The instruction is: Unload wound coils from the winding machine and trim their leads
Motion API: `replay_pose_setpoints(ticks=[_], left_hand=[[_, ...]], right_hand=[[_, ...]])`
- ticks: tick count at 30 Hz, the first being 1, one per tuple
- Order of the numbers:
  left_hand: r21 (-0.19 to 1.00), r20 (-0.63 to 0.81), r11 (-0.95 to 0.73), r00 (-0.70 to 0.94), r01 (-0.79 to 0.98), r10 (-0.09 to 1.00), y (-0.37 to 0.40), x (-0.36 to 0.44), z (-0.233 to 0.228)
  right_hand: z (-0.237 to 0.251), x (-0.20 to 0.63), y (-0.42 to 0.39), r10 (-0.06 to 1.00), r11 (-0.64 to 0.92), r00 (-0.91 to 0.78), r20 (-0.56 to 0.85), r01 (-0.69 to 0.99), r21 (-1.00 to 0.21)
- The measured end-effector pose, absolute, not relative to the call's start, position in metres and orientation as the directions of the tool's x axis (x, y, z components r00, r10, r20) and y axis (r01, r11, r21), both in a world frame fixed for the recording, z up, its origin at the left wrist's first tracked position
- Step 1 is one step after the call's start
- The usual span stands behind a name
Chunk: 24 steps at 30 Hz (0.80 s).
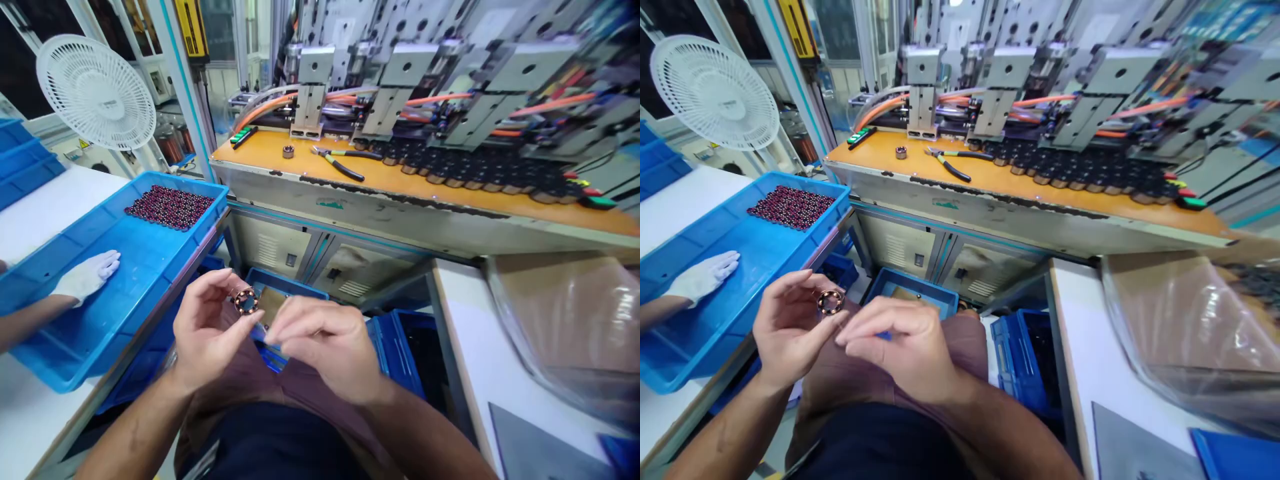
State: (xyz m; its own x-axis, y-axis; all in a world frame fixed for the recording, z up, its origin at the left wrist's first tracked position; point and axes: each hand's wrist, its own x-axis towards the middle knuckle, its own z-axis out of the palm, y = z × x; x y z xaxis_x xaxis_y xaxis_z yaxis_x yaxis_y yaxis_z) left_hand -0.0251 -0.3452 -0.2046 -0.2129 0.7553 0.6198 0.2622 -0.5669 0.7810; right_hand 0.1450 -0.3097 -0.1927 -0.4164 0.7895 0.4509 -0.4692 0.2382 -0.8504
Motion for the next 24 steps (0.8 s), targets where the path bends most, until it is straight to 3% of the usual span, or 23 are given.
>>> replay_pose_setpoints(ticks=[4,7,9,10,12,15,18,24], left_hand=[[0.817,0.576,-0.543,-0.223,0.194,0.786,-0.338,-0.024,-0.2],[0.812,0.584,-0.556,-0.246,0.177,0.774,-0.332,-0.026,-0.195],[0.797,0.604,-0.574,-0.247,0.186,0.758,-0.331,-0.029,-0.191],[0.787,0.618,-0.586,-0.237,0.195,0.75,-0.331,-0.03,-0.19],[0.76,0.65,-0.615,-0.207,0.212,0.731,-0.332,-0.03,-0.188],[0.731,0.678,-0.64,-0.154,0.236,0.718,-0.336,-0.028,-0.19],[0.707,0.697,-0.661,-0.092,0.252,0.711,-0.34,-0.025,-0.192],[0.738,0.662,-0.628,-0.09,0.246,0.744,-0.347,-0.024,-0.19]], right_hand=[[-0.188,0.15,-0.322,0.686,0.444,-0.426,0.59,-0.398,-0.803],[-0.185,0.163,-0.332,0.501,0.534,-0.549,0.67,-0.413,-0.738],[-0.181,0.174,-0.333,0.436,0.552,-0.554,0.71,-0.459,-0.696],[-0.179,0.178,-0.331,0.468,0.569,-0.51,0.722,-0.452,-0.687],[-0.175,0.181,-0.323,0.64,0.572,-0.365,0.676,-0.361,-0.736],[-0.17,0.166,-0.305,0.838,0.315,-0.364,0.406,-0.284,-0.905],[-0.172,0.143,-0.294,0.842,-0.002,-0.514,0.165,-0.309,-0.951],[-0.194,0.134,-0.31,0.883,-0.153,-0.46,0.094,-0.471,-0.869]])
